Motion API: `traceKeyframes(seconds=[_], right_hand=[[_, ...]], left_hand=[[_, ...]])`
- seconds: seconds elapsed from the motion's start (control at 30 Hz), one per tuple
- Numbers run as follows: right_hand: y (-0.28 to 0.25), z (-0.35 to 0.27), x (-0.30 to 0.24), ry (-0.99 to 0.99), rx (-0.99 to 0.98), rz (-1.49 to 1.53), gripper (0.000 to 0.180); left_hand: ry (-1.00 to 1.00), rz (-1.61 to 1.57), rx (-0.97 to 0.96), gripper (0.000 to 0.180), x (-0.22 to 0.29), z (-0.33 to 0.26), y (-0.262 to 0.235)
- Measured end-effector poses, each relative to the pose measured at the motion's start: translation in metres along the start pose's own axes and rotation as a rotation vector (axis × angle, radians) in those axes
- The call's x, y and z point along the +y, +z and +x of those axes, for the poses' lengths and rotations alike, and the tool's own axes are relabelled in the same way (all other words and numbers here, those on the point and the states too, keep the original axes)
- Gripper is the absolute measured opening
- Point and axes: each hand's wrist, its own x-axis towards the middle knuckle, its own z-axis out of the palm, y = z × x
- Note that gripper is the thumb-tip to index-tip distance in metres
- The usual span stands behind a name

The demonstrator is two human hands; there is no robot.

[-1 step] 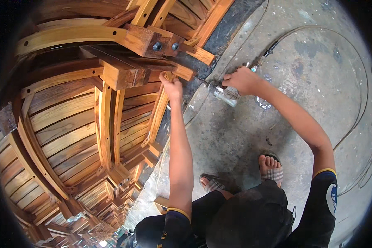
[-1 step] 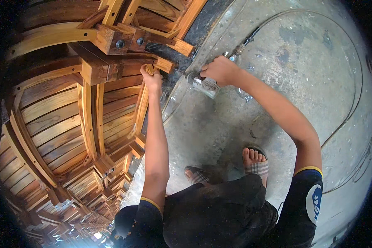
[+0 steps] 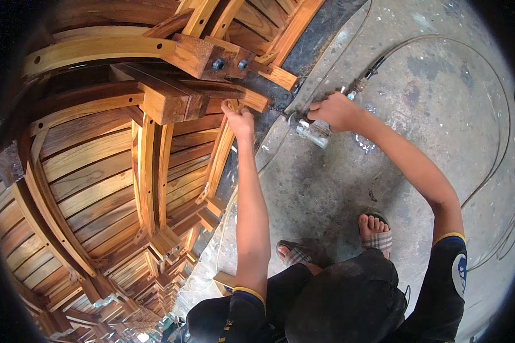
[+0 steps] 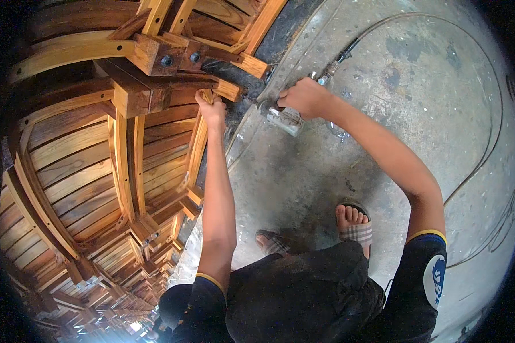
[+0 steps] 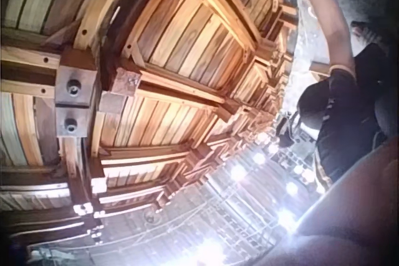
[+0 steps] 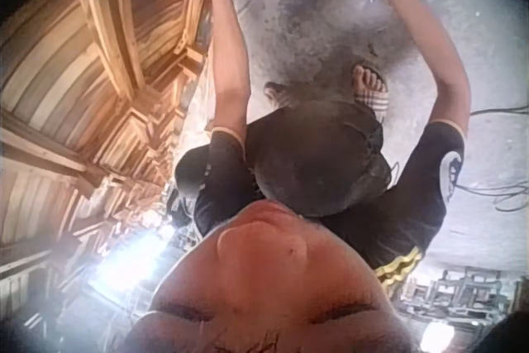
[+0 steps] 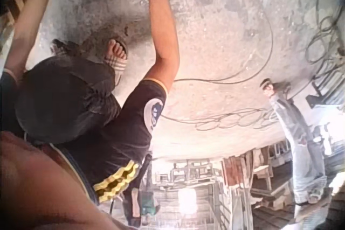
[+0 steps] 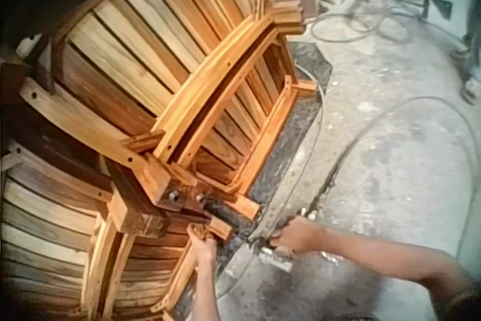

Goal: Assembling wooden chair frames using a pneumatic screwdriver and screws in a factory setting.

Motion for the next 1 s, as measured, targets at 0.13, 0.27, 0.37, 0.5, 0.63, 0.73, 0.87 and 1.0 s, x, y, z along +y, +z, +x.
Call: traceKeyframes(seconds=[0.13,0.27,0.37,0.5,0.63,0.73,0.87,1.0], right_hand=[[-0.004,-0.002,0.000,0.025,-0.055,-0.038,0.031],[-0.003,0.001,0.000,0.014,-0.034,-0.046,0.029],[0.003,0.006,0.002,-0.001,-0.021,-0.073,0.030],[0.004,0.001,0.002,-0.016,0.023,-0.059,0.029],[0.003,0.003,0.000,-0.008,0.010,-0.051,0.026],[-0.002,0.006,-0.002,-0.009,-0.002,-0.042,0.025],[-0.004,0.007,0.000,-0.022,-0.087,-0.055,0.033],[0.003,0.007,0.006,-0.073,0.018,-0.098,0.032]], left_hand=[[0.104,0.042,0.087,0.069,0.013,-0.008,0.011],[0.132,0.074,0.103,0.069,0.012,-0.008,0.009],[0.051,0.019,0.046,0.070,0.008,-0.006,0.008],[0.035,-0.048,0.033,0.071,0.002,-0.005,0.010],[-0.044,-0.073,0.014,0.071,-0.008,0.001,0.010],[-0.080,-0.111,0.011,0.071,-0.013,0.005,0.009],[-0.091,-0.126,0.017,0.072,-0.009,0.003,0.013],[-0.074,-0.172,-0.019,0.071,-0.005,0.002,0.014]])
